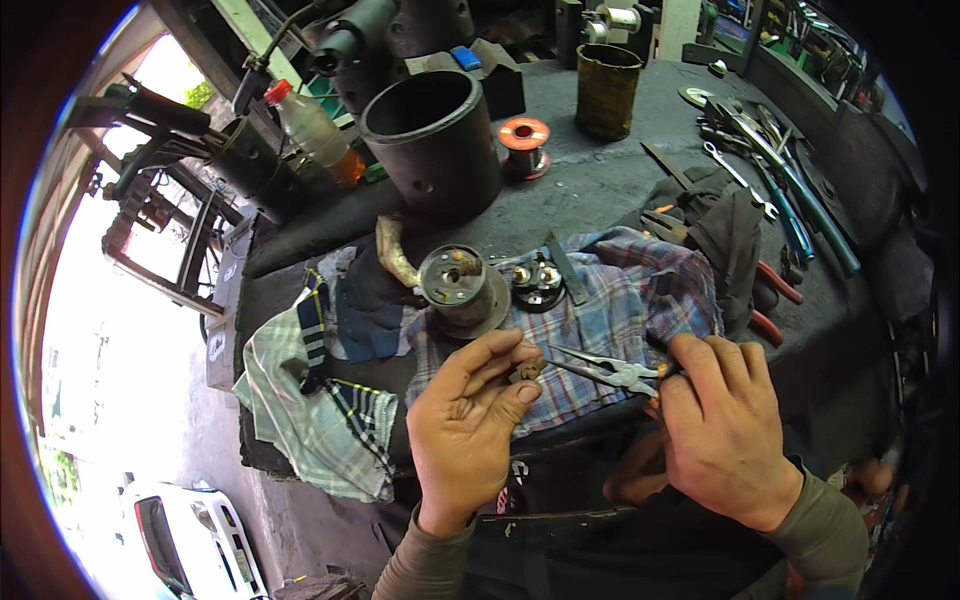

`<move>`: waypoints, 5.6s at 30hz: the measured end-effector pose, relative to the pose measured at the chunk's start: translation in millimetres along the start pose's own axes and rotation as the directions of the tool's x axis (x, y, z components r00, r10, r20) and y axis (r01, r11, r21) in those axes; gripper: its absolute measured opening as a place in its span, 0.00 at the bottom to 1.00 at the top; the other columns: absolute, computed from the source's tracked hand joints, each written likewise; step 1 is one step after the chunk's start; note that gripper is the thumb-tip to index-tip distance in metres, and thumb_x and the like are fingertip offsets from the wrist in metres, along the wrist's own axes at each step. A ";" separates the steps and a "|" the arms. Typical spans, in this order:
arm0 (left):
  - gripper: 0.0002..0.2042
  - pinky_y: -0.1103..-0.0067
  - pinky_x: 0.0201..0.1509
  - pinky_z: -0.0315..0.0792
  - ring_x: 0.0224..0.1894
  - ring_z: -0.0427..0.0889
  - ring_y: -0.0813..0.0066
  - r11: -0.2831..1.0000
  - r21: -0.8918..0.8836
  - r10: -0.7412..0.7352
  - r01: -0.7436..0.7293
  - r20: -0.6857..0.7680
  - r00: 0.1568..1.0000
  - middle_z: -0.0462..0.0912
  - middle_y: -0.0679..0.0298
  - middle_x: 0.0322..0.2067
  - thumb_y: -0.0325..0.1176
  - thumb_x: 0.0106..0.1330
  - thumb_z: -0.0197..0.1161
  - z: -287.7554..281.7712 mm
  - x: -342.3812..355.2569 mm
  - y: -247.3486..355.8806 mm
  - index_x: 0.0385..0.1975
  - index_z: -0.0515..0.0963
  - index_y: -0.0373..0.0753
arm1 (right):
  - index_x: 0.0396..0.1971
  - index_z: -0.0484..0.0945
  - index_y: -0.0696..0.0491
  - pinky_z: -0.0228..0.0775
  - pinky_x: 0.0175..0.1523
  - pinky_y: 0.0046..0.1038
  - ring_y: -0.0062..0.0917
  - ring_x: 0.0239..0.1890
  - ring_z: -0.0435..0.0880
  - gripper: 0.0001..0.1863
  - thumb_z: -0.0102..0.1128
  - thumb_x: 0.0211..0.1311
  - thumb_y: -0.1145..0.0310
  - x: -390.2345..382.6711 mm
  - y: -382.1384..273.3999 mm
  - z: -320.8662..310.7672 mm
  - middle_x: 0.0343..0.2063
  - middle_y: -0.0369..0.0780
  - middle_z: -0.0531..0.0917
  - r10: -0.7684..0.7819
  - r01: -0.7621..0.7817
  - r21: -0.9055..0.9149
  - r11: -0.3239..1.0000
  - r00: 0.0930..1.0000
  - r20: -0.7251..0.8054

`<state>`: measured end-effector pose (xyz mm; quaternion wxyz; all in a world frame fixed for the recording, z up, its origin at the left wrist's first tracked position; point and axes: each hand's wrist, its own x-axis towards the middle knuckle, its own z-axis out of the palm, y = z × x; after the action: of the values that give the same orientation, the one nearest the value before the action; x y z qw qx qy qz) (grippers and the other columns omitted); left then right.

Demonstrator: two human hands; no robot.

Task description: The person disassembles a small cylindrical electrical component, removes internal parts, and uses pliers to adjust or remove a copper piece. The person then wipes the component with a cloth and continues manipulating the parts on a workbench.

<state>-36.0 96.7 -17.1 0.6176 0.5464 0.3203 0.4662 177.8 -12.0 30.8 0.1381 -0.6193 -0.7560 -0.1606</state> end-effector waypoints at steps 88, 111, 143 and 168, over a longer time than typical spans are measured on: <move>0.17 0.67 0.52 0.81 0.48 0.87 0.57 0.553 0.735 0.362 -0.392 0.212 0.908 0.90 0.56 0.42 0.21 0.64 0.73 16.6 -3.8 -5.7 0.54 0.86 0.34 | 0.30 0.82 0.56 0.68 0.44 0.37 0.34 0.40 0.77 0.16 0.70 0.54 0.57 2.1 -2.9 -6.0 0.35 0.42 0.76 -0.093 0.153 -0.240 0.959 0.965 0.244; 0.17 0.68 0.53 0.81 0.48 0.88 0.60 0.601 0.698 0.390 -0.390 0.169 0.905 0.92 0.59 0.41 0.22 0.63 0.75 14.7 -2.6 -10.4 0.52 0.88 0.36 | 0.28 0.80 0.51 0.75 0.42 0.34 0.31 0.37 0.82 0.07 0.69 0.53 0.67 24.1 44.1 2.9 0.33 0.36 0.78 -0.247 0.260 -0.043 0.965 0.948 0.202; 0.09 0.65 0.46 0.80 0.41 0.87 0.54 0.685 0.605 0.458 -0.405 0.075 0.886 0.90 0.56 0.38 0.28 0.69 0.73 7.2 0.5 -14.0 0.47 0.89 0.37 | 0.34 0.86 0.55 0.76 0.50 0.38 0.35 0.45 0.84 0.08 0.66 0.68 0.66 111.0 -4.4 -36.2 0.38 0.40 0.81 -0.128 0.182 -0.269 0.946 0.970 0.207; 0.15 0.73 0.58 0.88 0.53 0.90 0.66 0.986 -0.155 -0.060 0.057 -0.013 0.998 0.90 0.51 0.50 0.19 0.76 0.67 -14.5 11.5 0.8 0.59 0.80 0.25 | 0.47 0.85 0.56 0.71 0.60 0.42 0.41 0.55 0.81 0.16 0.75 0.60 0.67 56.1 10.3 17.6 0.50 0.44 0.82 -0.113 0.157 0.241 0.958 0.975 -0.190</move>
<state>-45.2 112.8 -17.8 0.6687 0.4832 0.3044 0.4761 176.7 47.2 38.4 0.2707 -0.5268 -0.7960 -0.1247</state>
